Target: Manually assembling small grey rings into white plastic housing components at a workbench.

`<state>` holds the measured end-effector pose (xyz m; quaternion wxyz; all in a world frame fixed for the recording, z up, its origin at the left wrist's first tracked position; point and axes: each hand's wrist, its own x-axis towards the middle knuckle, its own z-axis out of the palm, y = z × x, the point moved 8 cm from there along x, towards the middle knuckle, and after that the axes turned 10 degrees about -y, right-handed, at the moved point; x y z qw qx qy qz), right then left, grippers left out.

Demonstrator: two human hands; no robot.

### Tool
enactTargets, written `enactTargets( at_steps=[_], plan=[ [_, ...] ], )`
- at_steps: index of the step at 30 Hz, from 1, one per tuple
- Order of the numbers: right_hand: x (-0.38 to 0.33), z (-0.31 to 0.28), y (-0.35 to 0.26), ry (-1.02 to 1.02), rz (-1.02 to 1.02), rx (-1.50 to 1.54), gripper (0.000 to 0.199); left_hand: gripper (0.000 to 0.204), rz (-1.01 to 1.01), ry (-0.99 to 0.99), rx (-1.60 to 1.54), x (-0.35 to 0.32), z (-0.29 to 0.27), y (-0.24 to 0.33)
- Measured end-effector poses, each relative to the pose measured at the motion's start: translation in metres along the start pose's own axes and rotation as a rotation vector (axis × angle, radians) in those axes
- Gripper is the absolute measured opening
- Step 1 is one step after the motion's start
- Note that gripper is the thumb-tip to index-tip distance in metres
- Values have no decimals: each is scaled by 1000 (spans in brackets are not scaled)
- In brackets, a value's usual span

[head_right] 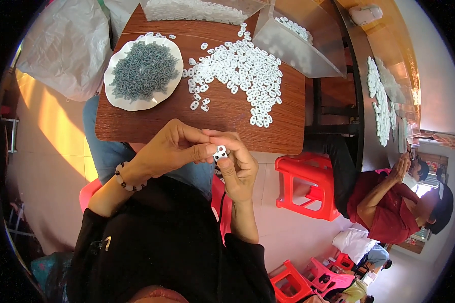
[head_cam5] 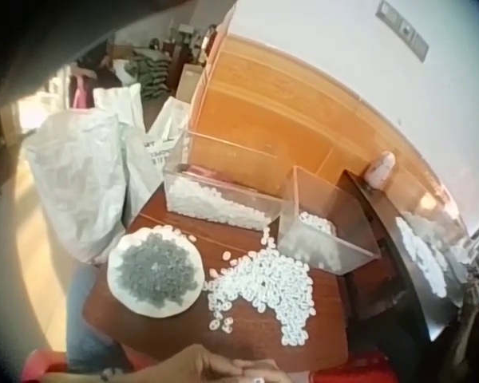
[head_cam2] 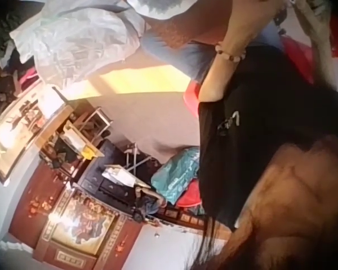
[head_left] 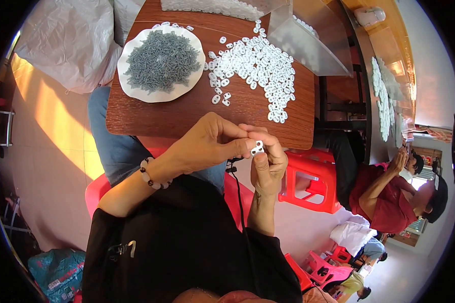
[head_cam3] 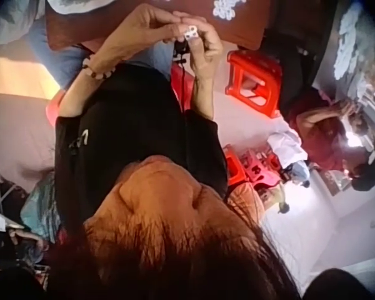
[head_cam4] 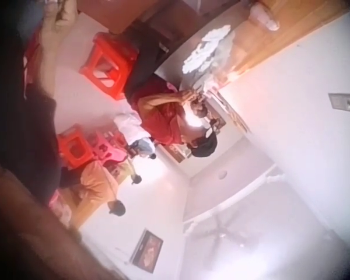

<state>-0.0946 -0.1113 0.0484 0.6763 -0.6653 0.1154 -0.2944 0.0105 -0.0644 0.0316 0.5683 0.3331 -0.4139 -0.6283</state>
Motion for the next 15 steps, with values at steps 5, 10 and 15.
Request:
enactTargets(
  at_steps=[5, 10, 15],
  plan=[
    [1, 0, 1, -13, 20, -14, 44, 26, -1, 5, -16, -1, 1, 0],
    [1, 0, 2, -26, 12, -59, 44, 27, -70, 8, -103, -1, 4, -2],
    [-1, -1, 7, -7, 30, 1, 56, 26, -105, 31, -196, -1, 6, -5]
  ],
)
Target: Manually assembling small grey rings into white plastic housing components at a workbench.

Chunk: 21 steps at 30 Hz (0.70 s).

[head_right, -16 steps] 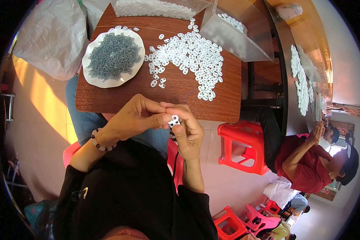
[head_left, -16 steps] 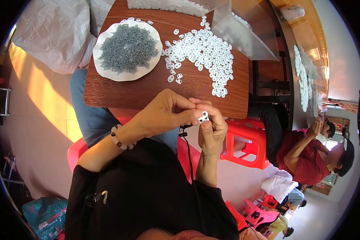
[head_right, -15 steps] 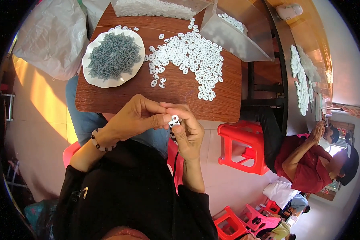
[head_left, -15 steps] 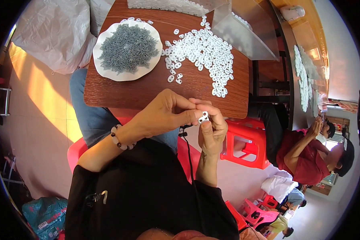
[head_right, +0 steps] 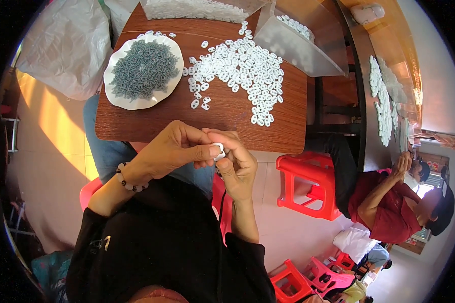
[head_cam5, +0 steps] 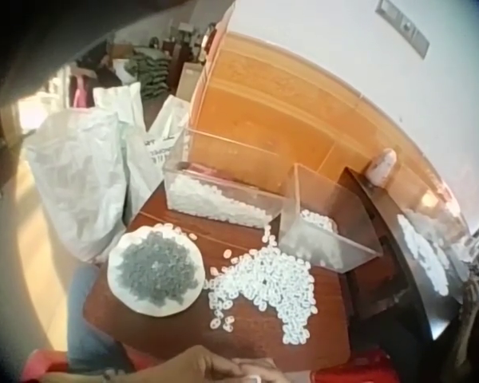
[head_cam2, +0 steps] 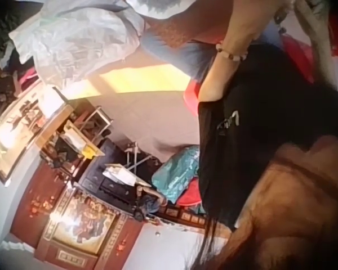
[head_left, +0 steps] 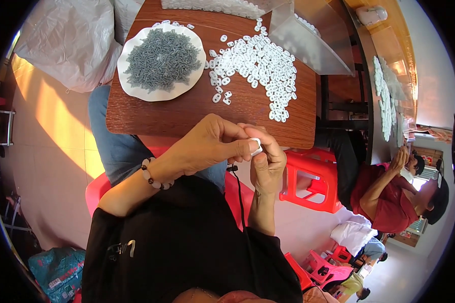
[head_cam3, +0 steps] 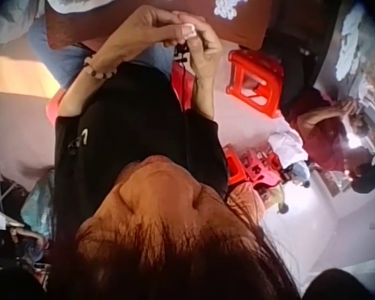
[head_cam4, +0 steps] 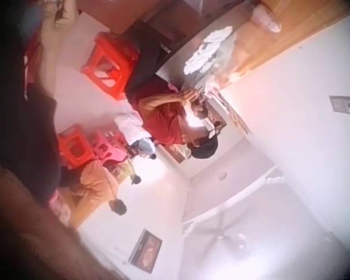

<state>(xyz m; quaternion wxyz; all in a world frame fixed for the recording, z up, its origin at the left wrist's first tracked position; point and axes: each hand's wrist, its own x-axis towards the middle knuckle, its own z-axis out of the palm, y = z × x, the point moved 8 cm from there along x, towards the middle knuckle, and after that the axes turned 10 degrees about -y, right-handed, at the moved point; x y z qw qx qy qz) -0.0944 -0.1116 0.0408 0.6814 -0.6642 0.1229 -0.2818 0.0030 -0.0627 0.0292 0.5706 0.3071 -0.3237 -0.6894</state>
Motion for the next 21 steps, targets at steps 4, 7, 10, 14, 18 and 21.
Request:
enactTargets(
  at_steps=[4, 7, 10, 14, 18, 21],
  plan=[
    [-1, 2, 4, -2, 27, 94, 62, 26, 5, 1, 21, 1, -2, 0],
    [-2, -1, 10, -17, 76, 90, 61, 27, 11, -12, 45, 1, -1, 0],
    [1, -2, 9, -29, 57, 66, 57, 27, 25, -45, 58, 1, -2, -5],
    [2, -2, 6, -35, -18, 46, 51, 27, 52, -63, 85, -1, -1, -4],
    [-1, -5, 8, -7, -100, -1, 48, 29, 50, -57, 104, -3, -1, -5],
    [0, -2, 7, 13, -94, 42, 47, 27, 66, -81, 76, -3, -2, -7]
  ],
)
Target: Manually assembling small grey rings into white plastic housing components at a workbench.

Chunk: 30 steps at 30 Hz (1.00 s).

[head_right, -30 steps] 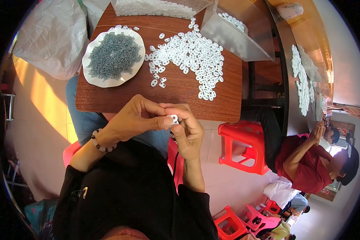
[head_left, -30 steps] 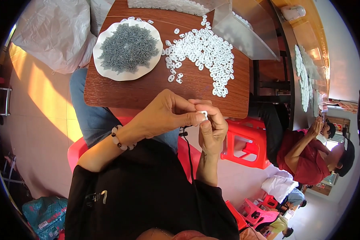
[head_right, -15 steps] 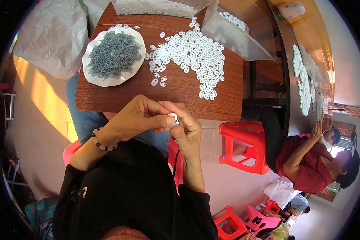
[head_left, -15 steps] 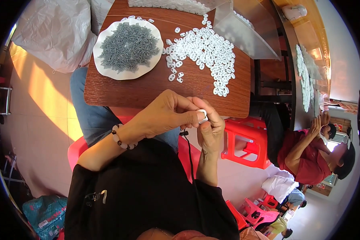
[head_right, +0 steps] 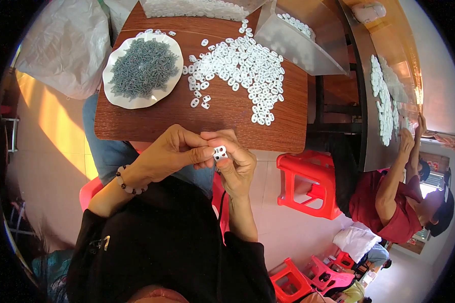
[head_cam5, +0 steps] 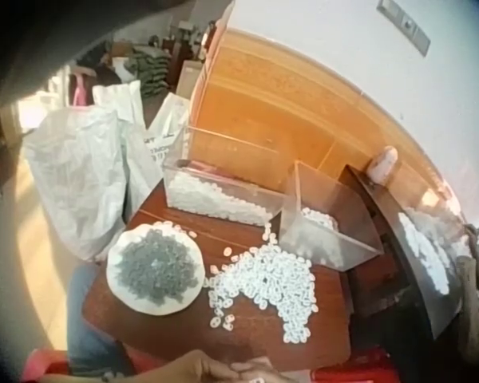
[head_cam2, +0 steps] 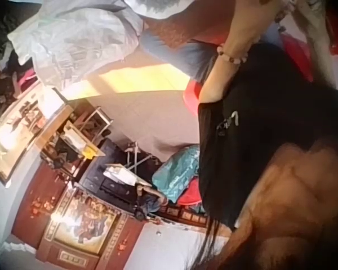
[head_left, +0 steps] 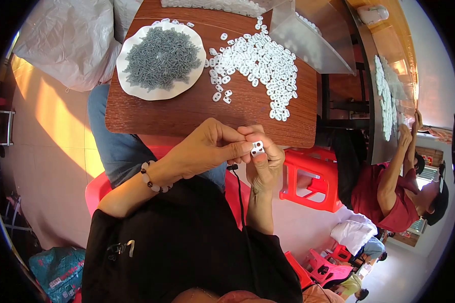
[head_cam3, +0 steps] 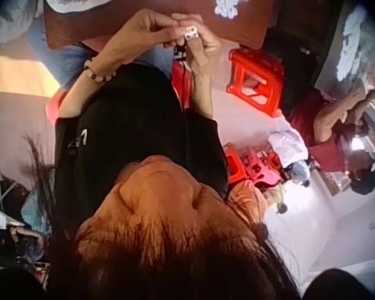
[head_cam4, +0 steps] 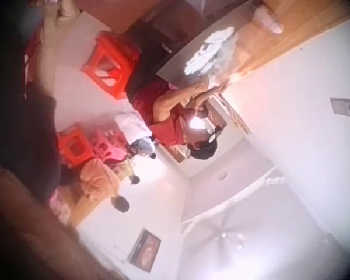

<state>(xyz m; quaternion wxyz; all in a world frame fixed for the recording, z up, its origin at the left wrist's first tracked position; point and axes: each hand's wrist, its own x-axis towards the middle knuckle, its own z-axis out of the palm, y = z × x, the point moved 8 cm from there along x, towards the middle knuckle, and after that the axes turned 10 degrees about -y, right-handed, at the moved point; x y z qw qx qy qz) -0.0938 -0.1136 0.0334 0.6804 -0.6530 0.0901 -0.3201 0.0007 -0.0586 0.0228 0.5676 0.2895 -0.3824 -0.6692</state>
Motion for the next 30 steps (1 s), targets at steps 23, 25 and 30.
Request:
enactTargets(
  at_steps=[23, 25, 30],
  plan=[
    [-7, 1, 10, 62, -24, 67, 42, 21, -29, 121, -157, -7, -1, -9],
    [-6, 3, 9, 58, -28, 58, 41, 21, -37, 130, -155, -7, -1, -10],
    [-6, 2, 4, 90, -84, 12, 37, 20, -38, 141, -210, -5, -2, -17]
  ],
)
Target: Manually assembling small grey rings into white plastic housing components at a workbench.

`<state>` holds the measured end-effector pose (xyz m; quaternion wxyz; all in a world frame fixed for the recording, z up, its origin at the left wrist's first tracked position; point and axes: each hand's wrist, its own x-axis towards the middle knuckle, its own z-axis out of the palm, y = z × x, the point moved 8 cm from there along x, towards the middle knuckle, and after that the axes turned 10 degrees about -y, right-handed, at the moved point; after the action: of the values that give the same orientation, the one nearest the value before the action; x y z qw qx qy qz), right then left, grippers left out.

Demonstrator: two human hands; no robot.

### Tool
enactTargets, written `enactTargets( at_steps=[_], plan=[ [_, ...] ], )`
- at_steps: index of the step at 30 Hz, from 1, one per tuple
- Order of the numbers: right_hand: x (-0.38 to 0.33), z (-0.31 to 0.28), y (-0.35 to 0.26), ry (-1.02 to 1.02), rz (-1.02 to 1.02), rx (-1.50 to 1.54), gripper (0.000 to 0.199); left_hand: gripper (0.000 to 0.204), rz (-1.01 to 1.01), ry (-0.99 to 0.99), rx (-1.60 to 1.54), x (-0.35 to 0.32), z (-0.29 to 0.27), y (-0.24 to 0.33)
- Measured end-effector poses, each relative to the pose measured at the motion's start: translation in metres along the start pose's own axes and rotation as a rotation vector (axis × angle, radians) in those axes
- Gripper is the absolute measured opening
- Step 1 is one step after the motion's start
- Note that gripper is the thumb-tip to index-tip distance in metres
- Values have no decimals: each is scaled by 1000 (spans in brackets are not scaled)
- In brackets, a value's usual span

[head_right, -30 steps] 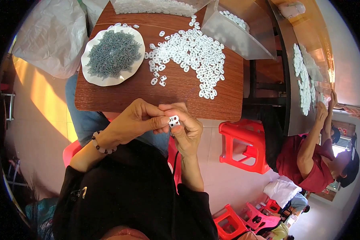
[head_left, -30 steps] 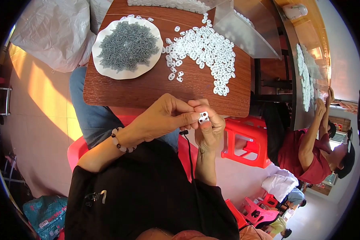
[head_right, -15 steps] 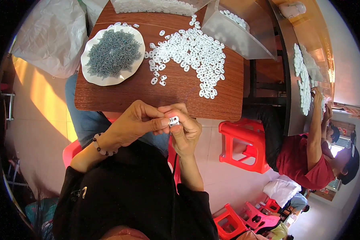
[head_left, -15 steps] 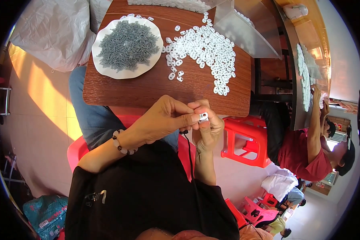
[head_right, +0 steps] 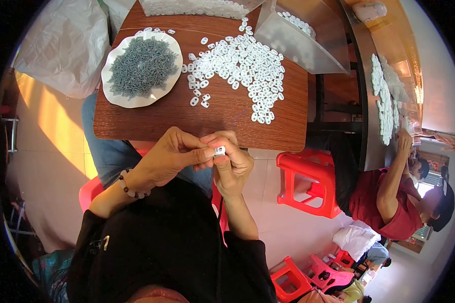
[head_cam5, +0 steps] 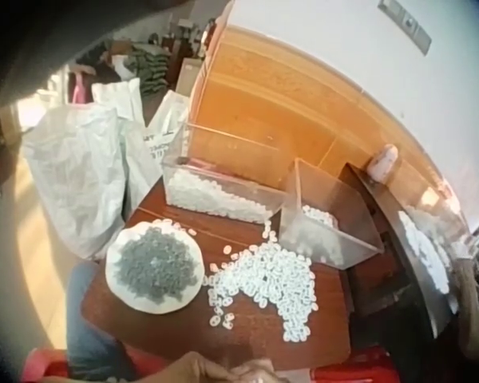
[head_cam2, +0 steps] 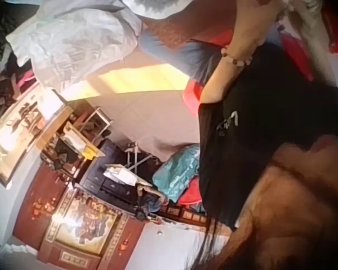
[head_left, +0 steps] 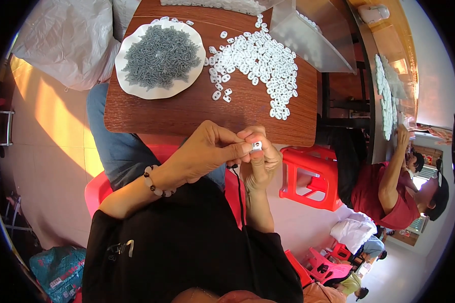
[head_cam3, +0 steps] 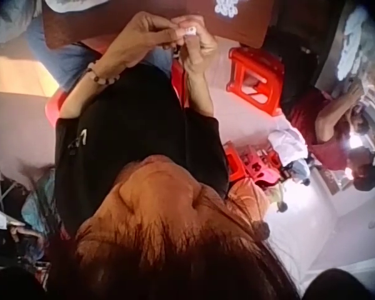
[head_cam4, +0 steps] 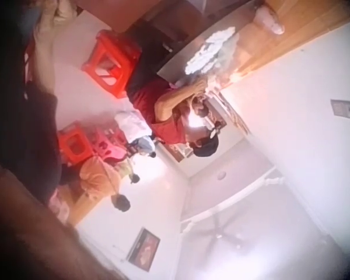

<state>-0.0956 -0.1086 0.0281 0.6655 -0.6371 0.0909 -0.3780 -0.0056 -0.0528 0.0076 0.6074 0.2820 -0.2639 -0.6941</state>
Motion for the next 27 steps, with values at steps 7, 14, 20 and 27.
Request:
enactTargets(
  at_steps=[7, 14, 20, 27],
  plan=[
    [1, -1, 6, 21, 44, 5, 35, 20, 12, 40, 9, 2, -6, -4],
    [4, -3, 19, -26, 189, 197, 48, 24, 43, 64, 115, 8, -10, 2],
    [3, -5, 28, -32, 242, 290, 60, 26, 35, 58, 106, 10, -15, -1],
    [4, -4, 31, -59, 278, 315, 58, 24, 8, 60, 12, 10, -21, -10]
  ],
)
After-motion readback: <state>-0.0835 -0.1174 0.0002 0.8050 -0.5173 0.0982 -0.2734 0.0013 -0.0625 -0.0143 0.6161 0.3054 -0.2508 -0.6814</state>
